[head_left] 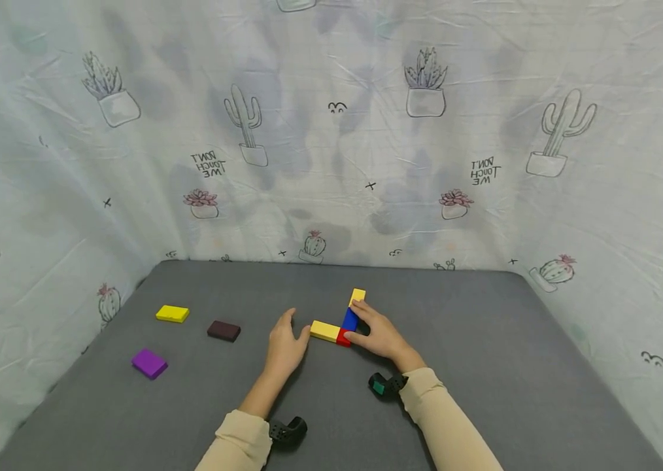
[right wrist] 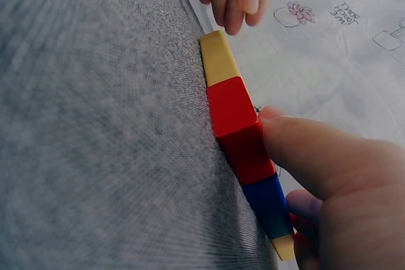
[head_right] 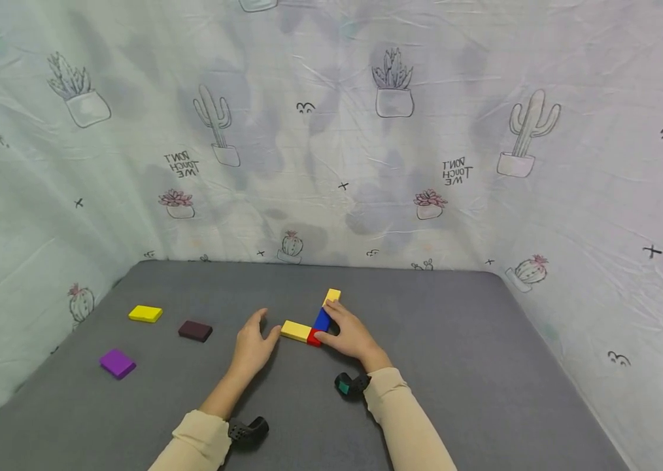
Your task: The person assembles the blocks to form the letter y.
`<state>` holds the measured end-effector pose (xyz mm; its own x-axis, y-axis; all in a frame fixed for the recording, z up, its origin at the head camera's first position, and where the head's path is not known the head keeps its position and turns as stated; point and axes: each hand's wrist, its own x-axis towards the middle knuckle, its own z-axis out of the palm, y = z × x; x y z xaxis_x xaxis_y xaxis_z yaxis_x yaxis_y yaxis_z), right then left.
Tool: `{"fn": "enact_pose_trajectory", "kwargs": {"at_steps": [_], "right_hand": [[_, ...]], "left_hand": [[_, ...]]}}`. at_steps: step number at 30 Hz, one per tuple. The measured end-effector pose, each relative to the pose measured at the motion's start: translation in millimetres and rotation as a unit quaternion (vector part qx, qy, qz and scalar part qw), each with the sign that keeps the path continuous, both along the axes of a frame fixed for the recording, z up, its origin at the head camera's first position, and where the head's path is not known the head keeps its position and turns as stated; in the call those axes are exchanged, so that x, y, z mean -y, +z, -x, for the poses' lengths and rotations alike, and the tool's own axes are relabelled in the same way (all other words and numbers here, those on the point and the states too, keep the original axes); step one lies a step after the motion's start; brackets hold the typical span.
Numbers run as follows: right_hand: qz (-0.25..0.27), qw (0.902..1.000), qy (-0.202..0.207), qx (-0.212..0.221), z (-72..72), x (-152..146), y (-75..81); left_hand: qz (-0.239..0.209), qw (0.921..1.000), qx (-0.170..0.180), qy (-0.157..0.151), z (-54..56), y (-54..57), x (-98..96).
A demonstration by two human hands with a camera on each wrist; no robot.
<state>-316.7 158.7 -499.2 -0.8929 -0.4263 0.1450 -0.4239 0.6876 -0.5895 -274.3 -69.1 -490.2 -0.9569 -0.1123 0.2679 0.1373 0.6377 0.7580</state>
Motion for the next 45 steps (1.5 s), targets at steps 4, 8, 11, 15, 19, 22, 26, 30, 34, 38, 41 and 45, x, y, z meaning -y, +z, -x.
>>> {"fn": "enact_pose_trajectory", "kwargs": {"at_steps": [4, 8, 11, 15, 19, 22, 26, 30, 34, 38, 41, 45], "right_hand": [[-0.001, 1.0000, 0.006, 0.001, 0.1, 0.3, -1.4], [0.001, 0.9999, 0.008, 0.007, 0.4, -0.6, -1.5], [0.003, 0.9999, 0.007, 0.009, 0.4, -0.6, -0.4], [0.002, 0.9999, 0.006, 0.011, 0.2, 1.3, 0.5], [-0.003, 0.9999, 0.006, 0.010, 0.5, 0.3, 1.2], [0.000, 0.9999, 0.007, 0.010, 0.4, -0.3, 0.4], [0.002, 0.9999, 0.011, 0.007, 0.5, -0.7, -0.4], [0.008, 0.9998, 0.020, -0.003, 0.8, -0.7, 0.5], [0.011, 0.9997, 0.023, -0.006, -0.1, 0.2, 2.0], [0.011, 0.9996, 0.024, 0.003, -2.6, 0.5, 2.6], [0.015, 0.9995, 0.025, 0.007, -3.2, 0.7, 2.4], [0.017, 0.9996, 0.022, 0.007, -1.7, 0.0, 1.7]], "left_hand": [[-0.001, 0.9999, 0.012, 0.007, -3.3, 0.6, 15.7], [0.003, 0.9997, 0.019, 0.012, -6.6, 3.9, 32.3], [0.002, 0.9997, 0.021, 0.012, -8.8, 7.1, 46.2], [0.003, 0.9998, 0.020, 0.004, -13.8, 12.8, 67.1], [0.009, 0.9999, 0.013, 0.001, -20.4, 19.4, 85.7], [0.006, 0.9998, 0.015, 0.009, -26.6, 21.7, 101.4], [0.001, 0.9991, 0.014, 0.039, -37.3, 22.2, 124.1], [-0.015, 0.9965, 0.007, 0.082, -49.8, 22.0, 148.4], [-0.034, 0.9902, -0.005, 0.135, -60.9, 22.2, 174.6], [-0.041, 0.9788, -0.008, 0.200, -70.8, 21.3, 198.4], [-0.040, 0.9704, 0.000, 0.238, -75.8, 19.9, 215.2], [-0.030, 0.9684, 0.037, 0.245, -77.9, 15.0, 235.5]]}}
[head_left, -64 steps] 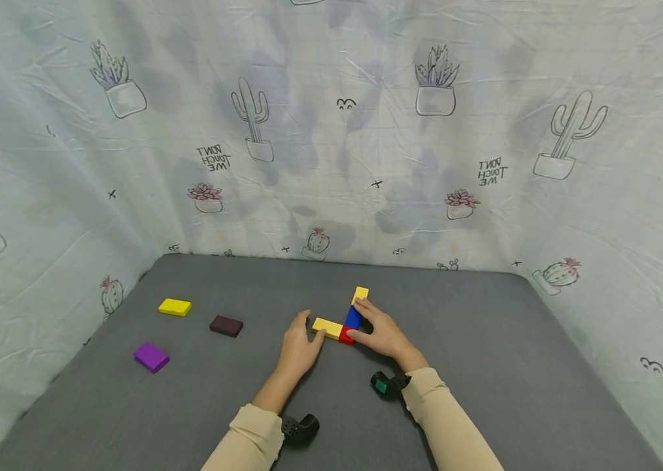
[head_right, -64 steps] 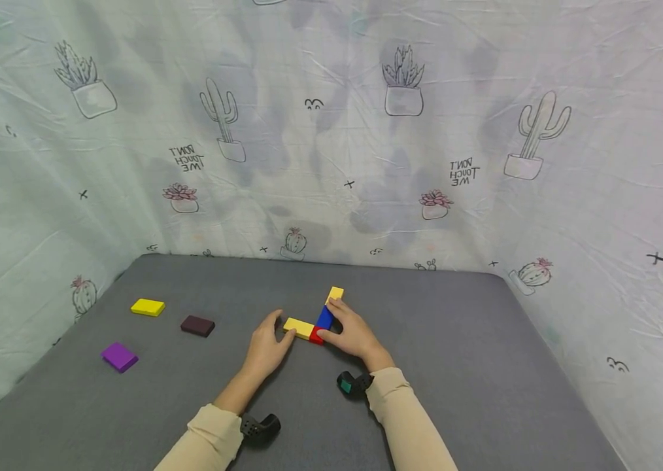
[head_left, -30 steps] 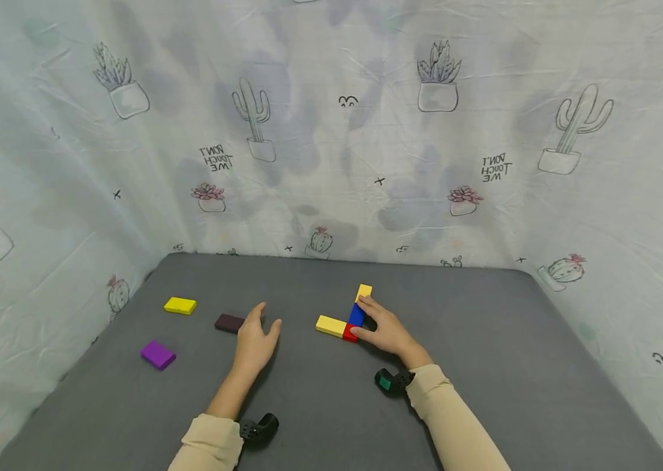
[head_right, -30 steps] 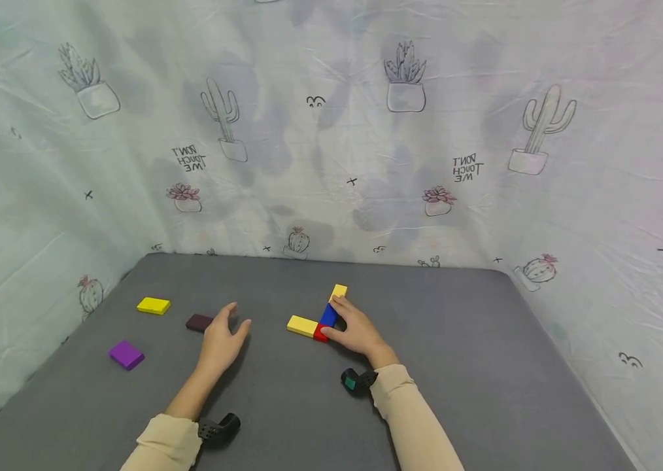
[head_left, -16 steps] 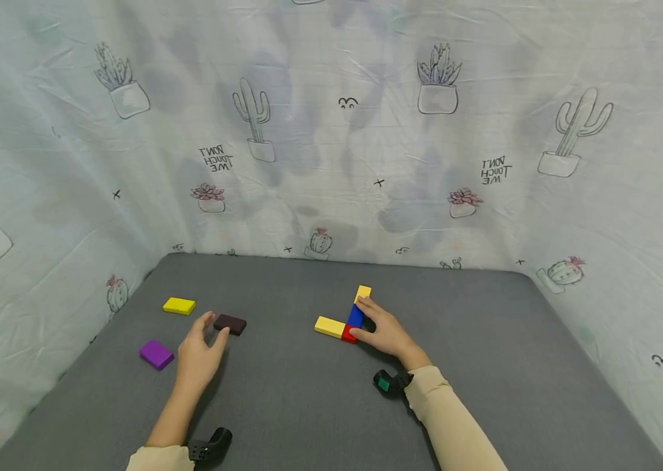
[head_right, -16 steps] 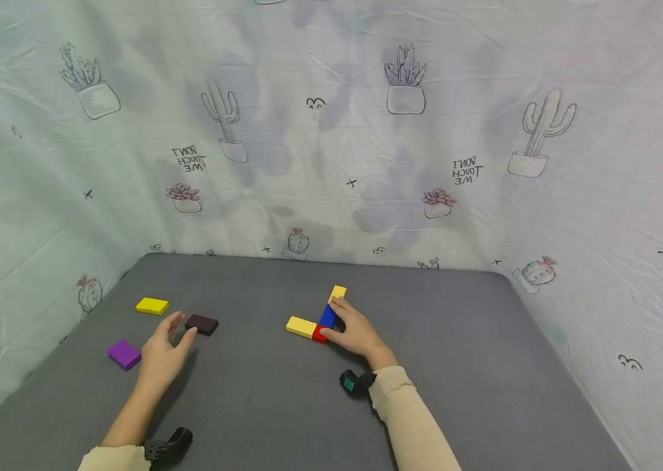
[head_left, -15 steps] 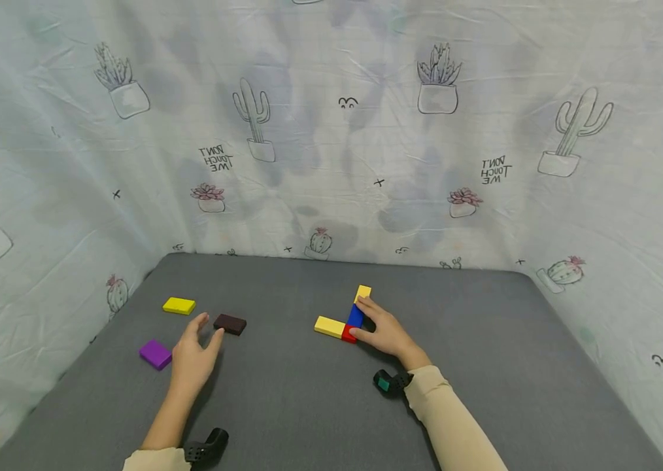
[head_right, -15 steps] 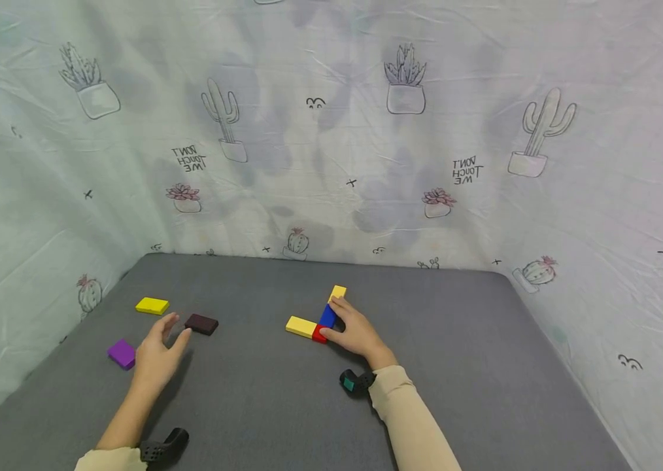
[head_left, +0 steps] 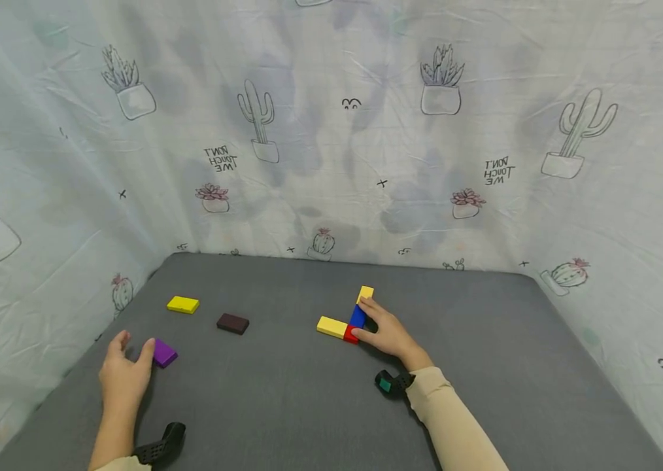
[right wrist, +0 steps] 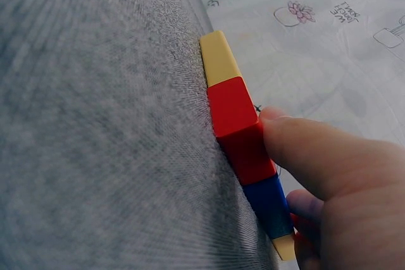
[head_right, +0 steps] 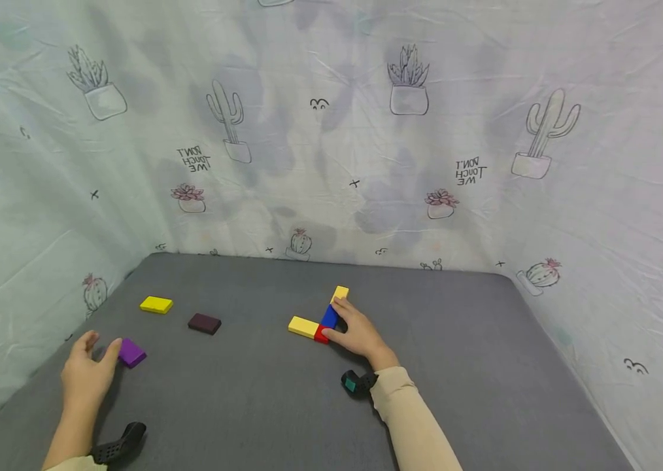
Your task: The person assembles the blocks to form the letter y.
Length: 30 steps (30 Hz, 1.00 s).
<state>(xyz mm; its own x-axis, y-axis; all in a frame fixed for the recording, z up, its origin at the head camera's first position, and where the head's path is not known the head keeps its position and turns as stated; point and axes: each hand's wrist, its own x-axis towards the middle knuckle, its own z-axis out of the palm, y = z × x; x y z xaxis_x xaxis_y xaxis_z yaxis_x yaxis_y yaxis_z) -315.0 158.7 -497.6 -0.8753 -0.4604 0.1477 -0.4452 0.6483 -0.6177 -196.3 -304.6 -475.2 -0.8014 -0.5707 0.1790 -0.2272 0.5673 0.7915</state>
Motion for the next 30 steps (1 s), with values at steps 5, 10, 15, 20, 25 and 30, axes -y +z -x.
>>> {"fn": "enact_pose_trajectory", "kwargs": {"at_steps": [5, 10, 15, 20, 25, 30], "right_hand": [[-0.010, 0.9999, -0.002, -0.006, 2.4, -1.1, -0.3], [-0.012, 0.9999, -0.001, -0.004, 3.0, -0.5, 0.9], [0.011, 0.9996, 0.008, -0.023, 1.4, -0.6, -0.7], [0.015, 0.9985, 0.008, -0.051, 0.2, -0.8, -2.7], [0.011, 0.9997, 0.005, -0.023, 1.0, -0.4, -0.4], [-0.013, 0.9998, -0.001, -0.014, 2.1, 0.6, 0.2]], "left_hand": [[0.015, 0.9969, 0.069, -0.033, 2.3, -11.7, 12.5], [0.046, 0.9900, 0.110, -0.075, 4.2, -14.2, 15.4], [0.072, 0.9817, 0.143, -0.104, 6.1, -11.8, 15.0], [0.088, 0.9758, 0.158, -0.124, 7.9, -11.6, 16.1], [0.097, 0.9747, 0.154, -0.130, 8.1, -12.0, 16.4], [0.094, 0.9717, 0.169, -0.136, 6.6, -11.0, 17.5]]}}
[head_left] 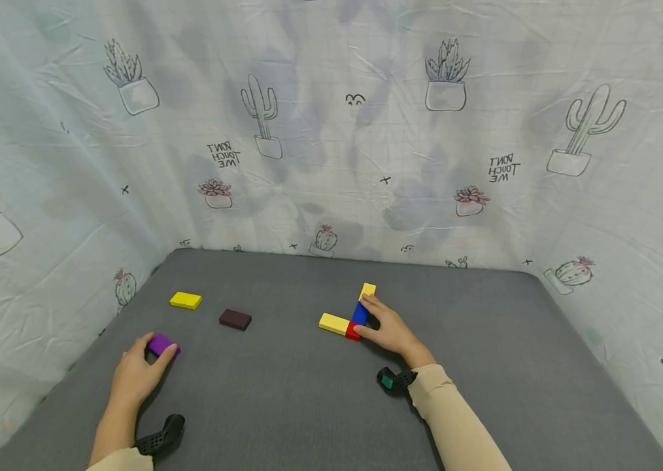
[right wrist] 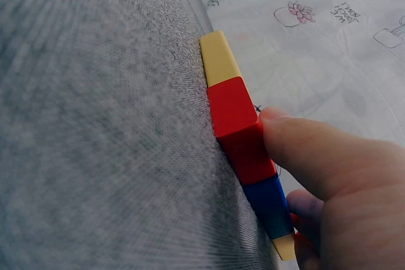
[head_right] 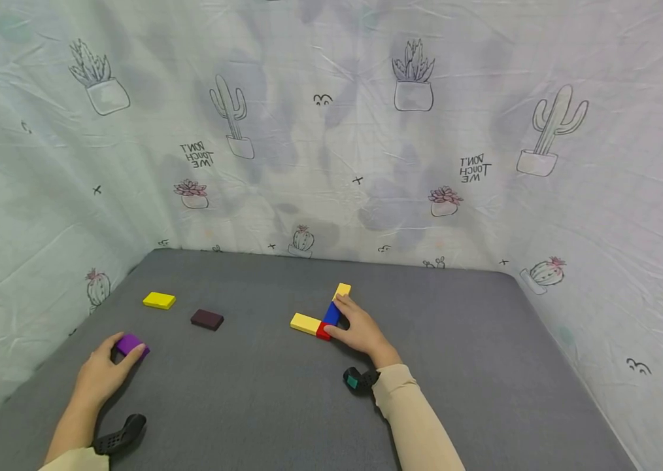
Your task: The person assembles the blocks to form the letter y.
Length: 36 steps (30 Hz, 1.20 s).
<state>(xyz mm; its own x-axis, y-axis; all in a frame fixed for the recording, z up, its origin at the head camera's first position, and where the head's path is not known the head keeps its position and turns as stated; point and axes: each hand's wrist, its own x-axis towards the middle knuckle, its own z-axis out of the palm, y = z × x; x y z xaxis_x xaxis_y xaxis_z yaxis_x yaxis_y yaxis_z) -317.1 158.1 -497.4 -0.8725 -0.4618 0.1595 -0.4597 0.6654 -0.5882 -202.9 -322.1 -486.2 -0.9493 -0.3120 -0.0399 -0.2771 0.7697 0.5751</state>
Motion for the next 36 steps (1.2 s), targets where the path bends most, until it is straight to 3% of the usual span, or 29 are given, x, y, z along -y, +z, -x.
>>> {"fn": "enact_pose_trajectory", "kwargs": {"at_steps": [5, 12, 18, 30, 36], "right_hand": [[-0.001, 1.0000, -0.002, -0.002, -0.5, 0.9, -0.9], [-0.001, 1.0000, 0.002, -0.003, -0.3, 0.6, -3.4], [-0.003, 1.0000, 0.001, -0.002, -0.5, 0.3, -3.9], [0.004, 1.0000, -0.004, -0.006, 0.0, 0.0, -3.6], [0.007, 0.9999, -0.002, -0.009, 0.8, -0.1, -4.3]], "left_hand": [[-0.007, 0.9997, 0.021, -0.011, -2.9, 0.9, 4.2], [-0.012, 0.9966, 0.061, -0.053, -5.3, 5.9, 11.1], [-0.005, 0.9959, 0.064, -0.065, -5.9, 7.0, 12.0], [0.014, 0.9984, 0.042, -0.036, -1.6, 0.7, 7.4], [0.007, 0.9999, -0.003, -0.012, -3.9, -0.6, 3.0]]}}
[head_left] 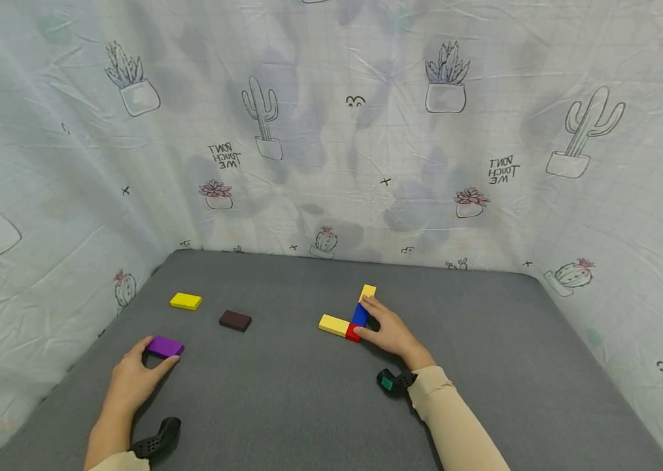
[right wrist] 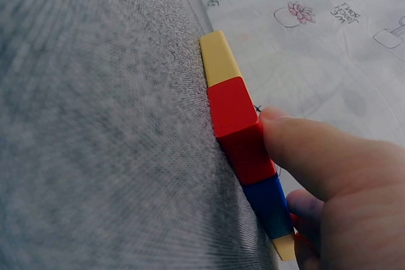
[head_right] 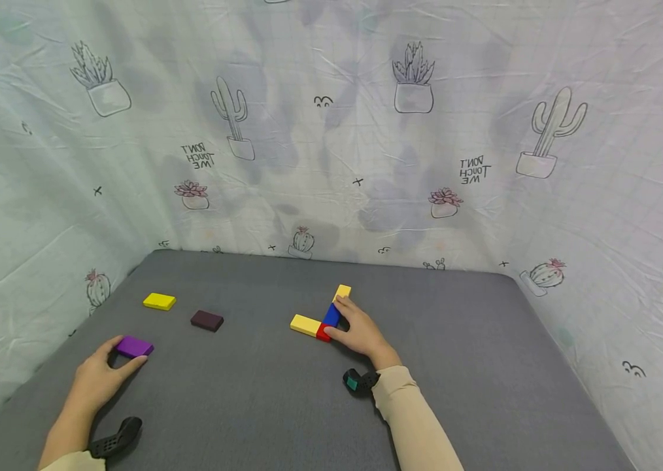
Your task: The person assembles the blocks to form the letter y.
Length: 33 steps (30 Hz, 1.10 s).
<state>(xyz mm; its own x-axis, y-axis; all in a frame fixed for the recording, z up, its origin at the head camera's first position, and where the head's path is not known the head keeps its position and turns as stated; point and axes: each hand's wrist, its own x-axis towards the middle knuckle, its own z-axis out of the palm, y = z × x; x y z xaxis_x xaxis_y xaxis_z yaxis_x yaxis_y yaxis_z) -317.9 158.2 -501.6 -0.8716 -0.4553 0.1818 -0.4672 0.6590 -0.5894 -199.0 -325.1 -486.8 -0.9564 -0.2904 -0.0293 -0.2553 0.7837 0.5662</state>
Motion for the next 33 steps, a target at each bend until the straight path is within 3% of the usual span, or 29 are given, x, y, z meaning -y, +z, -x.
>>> {"fn": "enact_pose_trajectory", "kwargs": {"at_steps": [7, 16, 23, 33], "right_hand": [[-0.003, 1.0000, -0.002, -0.002, -0.9, 0.0, 1.2], [-0.001, 0.9999, 0.000, 0.010, -1.5, -0.2, 2.3], [-0.004, 1.0000, -0.003, 0.005, 0.2, -1.8, 2.9], [-0.004, 0.9999, 0.000, 0.009, -0.8, -1.1, 3.0]], "left_hand": [[-0.013, 0.9983, -0.037, 0.044, -0.2, -0.6, -5.1], [-0.014, 0.9963, -0.072, 0.044, -0.2, 1.3, -13.6], [-0.064, 0.9927, -0.089, 0.049, 3.1, 7.2, -31.5], [-0.062, 0.9938, -0.093, -0.002, 5.5, 13.4, -50.4]]}}
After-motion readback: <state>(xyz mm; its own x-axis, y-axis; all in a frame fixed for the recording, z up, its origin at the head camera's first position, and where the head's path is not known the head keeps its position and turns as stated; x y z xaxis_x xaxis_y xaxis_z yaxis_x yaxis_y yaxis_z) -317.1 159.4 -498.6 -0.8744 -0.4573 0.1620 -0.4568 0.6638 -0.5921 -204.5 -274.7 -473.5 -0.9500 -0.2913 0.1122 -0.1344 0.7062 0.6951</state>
